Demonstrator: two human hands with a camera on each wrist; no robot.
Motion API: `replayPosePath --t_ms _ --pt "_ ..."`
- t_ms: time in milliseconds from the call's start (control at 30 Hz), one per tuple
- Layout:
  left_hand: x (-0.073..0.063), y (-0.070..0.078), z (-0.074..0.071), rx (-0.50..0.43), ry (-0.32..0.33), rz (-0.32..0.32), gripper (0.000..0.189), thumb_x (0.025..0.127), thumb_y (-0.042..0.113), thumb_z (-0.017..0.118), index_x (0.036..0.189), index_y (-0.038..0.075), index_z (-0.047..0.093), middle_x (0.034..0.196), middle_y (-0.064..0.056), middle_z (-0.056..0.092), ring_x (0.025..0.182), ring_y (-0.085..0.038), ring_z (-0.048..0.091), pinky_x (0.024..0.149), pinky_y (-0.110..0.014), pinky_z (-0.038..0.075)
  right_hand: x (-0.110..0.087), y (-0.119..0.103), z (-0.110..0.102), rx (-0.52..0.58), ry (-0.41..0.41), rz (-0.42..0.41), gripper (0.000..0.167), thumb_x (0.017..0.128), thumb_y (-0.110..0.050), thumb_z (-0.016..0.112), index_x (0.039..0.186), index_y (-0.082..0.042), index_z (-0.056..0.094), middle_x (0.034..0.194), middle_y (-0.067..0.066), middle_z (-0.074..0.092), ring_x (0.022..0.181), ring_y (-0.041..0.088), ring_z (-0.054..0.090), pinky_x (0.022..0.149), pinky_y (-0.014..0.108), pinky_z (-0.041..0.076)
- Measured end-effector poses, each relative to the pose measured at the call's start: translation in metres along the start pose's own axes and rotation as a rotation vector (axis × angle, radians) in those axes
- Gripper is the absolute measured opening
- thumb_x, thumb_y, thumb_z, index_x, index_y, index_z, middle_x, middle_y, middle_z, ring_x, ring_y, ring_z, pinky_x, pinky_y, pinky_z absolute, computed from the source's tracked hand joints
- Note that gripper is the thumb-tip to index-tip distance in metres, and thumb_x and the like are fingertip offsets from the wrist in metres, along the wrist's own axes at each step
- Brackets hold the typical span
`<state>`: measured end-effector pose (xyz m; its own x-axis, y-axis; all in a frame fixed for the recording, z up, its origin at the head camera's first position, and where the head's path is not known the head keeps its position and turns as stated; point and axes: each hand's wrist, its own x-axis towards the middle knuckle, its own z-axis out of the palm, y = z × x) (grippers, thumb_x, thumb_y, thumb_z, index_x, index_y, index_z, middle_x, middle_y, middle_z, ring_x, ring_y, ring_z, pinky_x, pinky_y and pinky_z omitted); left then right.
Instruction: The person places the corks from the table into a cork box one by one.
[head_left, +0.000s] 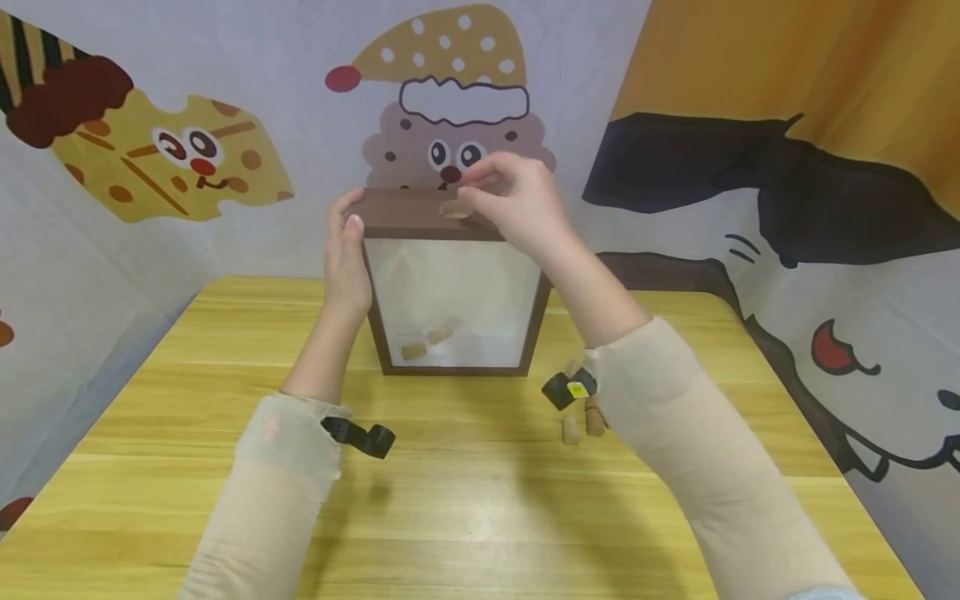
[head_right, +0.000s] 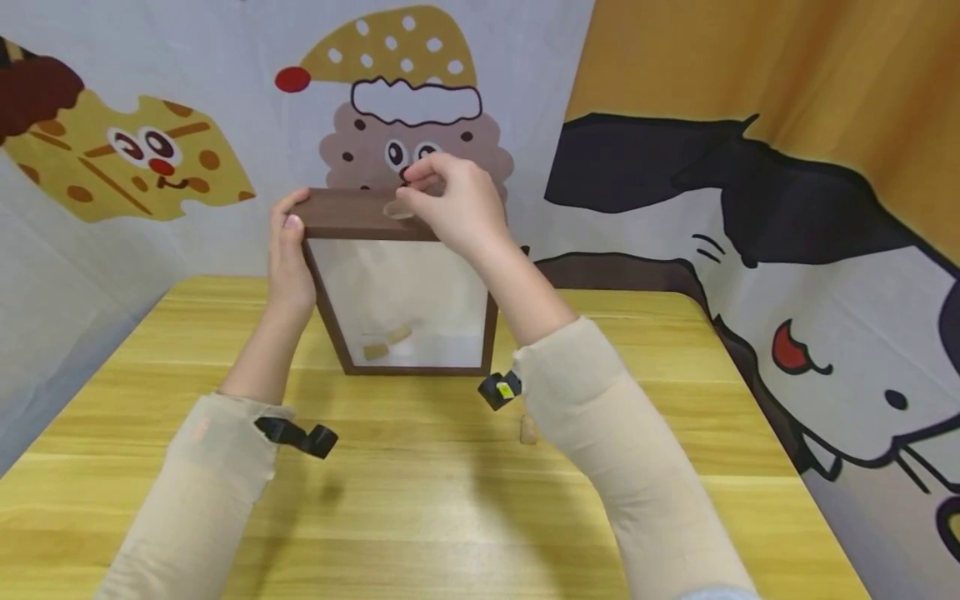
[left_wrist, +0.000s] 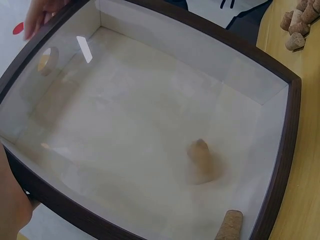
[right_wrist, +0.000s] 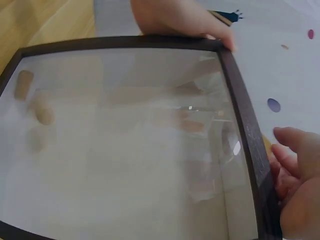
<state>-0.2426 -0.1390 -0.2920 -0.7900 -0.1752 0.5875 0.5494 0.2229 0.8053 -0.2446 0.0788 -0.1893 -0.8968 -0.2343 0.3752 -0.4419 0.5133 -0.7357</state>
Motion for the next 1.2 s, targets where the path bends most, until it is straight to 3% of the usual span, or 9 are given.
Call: replayPosePath --t_ms 100,267,400,733,1067,1200 --pt "0.0 0.0 0.001 0.003 0.0 0.001 0.066 0.094 0.058 0.03 0.142 0.014 0.039 0.15 0.005 0.034 0.136 -0.012 0.026 0.112 -0.04 0.015 -0.014 0.004 -0.004 0.069 0.067 -0.022 0.023 0.09 -0.019 0.069 0.11 -0.009 0.067 0.105 -0.003 0.066 0.085 0.012 0.06 0.074 0.026 0.05" --pt "0.001 0.0 0.001 -0.002 0.001 0.017 0.068 0.093 0.061 0.03 0.141 0.014 0.04 0.15 0.004 0.034 0.136 -0.011 0.026 0.112 -0.037 0.015 -0.057 0.019 -0.01 0.157 0.191 -0.102 0.02 0.088 -0.016 0.07 0.105 -0.006 0.068 0.096 0.001 0.067 0.075 0.016 0.057 0.065 0.025 0.047" --pt "0.002 0.001 0.002 0.003 0.008 0.029 0.07 0.092 0.062 0.03 0.141 0.013 0.04 0.149 0.003 0.034 0.136 -0.011 0.025 0.112 -0.037 0.014 -0.093 0.041 -0.009 0.185 0.218 -0.151 0.016 0.087 -0.009 0.071 0.1 -0.002 0.068 0.088 0.004 0.067 0.07 0.017 0.056 0.063 0.023 0.048" --pt "0.002 0.002 0.001 -0.006 0.01 0.032 0.078 0.088 0.07 0.031 0.14 0.013 0.04 0.149 0.002 0.034 0.136 -0.012 0.025 0.112 -0.038 0.013 -0.156 0.094 -0.005 0.064 0.115 0.065 0.019 0.087 -0.015 0.071 0.102 -0.004 0.068 0.087 0.002 0.065 0.072 0.017 0.058 0.065 0.023 0.052" --pt "0.002 -0.001 0.001 -0.01 0.007 0.034 0.074 0.09 0.066 0.031 0.14 0.012 0.04 0.149 0.002 0.035 0.136 -0.012 0.026 0.111 -0.037 0.015 -0.193 0.136 0.0 -0.128 -0.034 0.204 0.023 0.088 -0.016 0.071 0.104 -0.001 0.068 0.087 0.003 0.066 0.074 0.017 0.06 0.066 0.028 0.052" --pt "0.001 -0.002 0.001 -0.006 0.005 0.022 0.07 0.092 0.062 0.03 0.141 0.013 0.039 0.149 0.002 0.034 0.136 -0.011 0.025 0.112 -0.036 0.014 -0.203 0.151 0.002 -0.14 -0.12 0.272 0.028 0.087 -0.016 0.071 0.108 0.001 0.066 0.089 0.003 0.065 0.079 0.019 0.062 0.069 0.033 0.054"
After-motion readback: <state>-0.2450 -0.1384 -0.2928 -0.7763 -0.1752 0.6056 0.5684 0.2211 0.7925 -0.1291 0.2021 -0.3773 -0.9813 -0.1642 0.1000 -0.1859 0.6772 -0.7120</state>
